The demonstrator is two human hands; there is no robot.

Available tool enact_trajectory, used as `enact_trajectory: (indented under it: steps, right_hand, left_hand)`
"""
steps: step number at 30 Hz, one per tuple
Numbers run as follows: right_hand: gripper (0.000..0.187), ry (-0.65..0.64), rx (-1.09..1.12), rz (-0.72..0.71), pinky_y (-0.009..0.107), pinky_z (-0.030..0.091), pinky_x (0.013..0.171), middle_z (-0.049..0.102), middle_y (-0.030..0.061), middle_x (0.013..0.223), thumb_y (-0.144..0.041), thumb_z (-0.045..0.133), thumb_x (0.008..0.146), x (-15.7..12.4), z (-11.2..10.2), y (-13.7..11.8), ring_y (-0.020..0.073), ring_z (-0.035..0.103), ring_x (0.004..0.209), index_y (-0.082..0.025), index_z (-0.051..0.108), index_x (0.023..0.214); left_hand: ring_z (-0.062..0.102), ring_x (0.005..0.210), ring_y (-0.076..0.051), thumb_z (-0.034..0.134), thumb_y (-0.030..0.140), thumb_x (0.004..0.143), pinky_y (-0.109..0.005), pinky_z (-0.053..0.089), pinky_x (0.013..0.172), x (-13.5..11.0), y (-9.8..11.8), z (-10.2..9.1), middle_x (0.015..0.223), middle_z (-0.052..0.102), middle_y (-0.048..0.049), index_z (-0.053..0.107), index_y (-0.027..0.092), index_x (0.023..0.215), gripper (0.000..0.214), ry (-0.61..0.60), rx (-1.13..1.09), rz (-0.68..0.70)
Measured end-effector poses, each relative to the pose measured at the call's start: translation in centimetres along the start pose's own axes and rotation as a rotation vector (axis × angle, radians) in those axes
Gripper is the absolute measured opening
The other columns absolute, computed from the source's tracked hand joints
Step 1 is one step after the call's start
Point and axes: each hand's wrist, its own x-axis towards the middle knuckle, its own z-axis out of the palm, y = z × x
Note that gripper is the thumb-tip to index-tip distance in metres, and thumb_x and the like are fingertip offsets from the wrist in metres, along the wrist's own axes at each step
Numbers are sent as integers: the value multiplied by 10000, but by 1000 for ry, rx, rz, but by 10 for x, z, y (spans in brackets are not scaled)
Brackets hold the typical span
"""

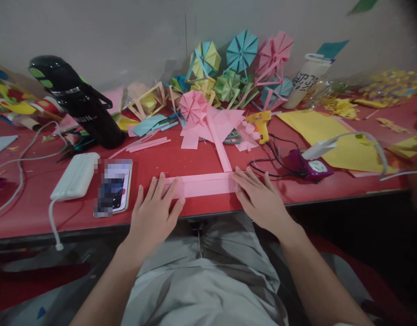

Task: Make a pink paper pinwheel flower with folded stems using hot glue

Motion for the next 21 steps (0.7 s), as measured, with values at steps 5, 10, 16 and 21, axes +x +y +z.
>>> enact_trajectory:
  steps: [5,10,16,21]
  right_hand:
    - [419,70,-50,-18,664,251,1209,556,89,1510,-218,416,998,3,1,-8,334,450,1456,-172,611,1365]
    - [249,79,-28,-2,516,422,1112,716,120,1244,-202,541,949,24,-9,-7,305,637,1204,-179,741,1095]
    - [119,-182,140,-76,375,497,900,729,97,1036,-132,612,898,65,-28,14,248,659,1010,-160,718,944]
    - [107,-386,283,-76,286,491,772,741,54,959,-158,678,849,93,-34,28,180,666,845,-168,709,951]
  left_hand:
    - [433,1459,-398,439,422,1010,-619,354,1178,5,2,-7,1590,432,-199,525,208,1493,534,4,-28,13]
    - [546,1357,-339,410,295,1016,-518,457,1118,31,2,-18,1491,571,-150,714,147,1219,394,-20,-143,70]
    - [668,976,-245,487,182,936,-388,525,900,71,-12,-25,1087,706,-111,706,147,887,228,-159,-376,81]
    - [652,879,-197,604,159,826,-312,493,782,89,-23,-27,998,712,-55,677,186,972,166,-249,-488,40]
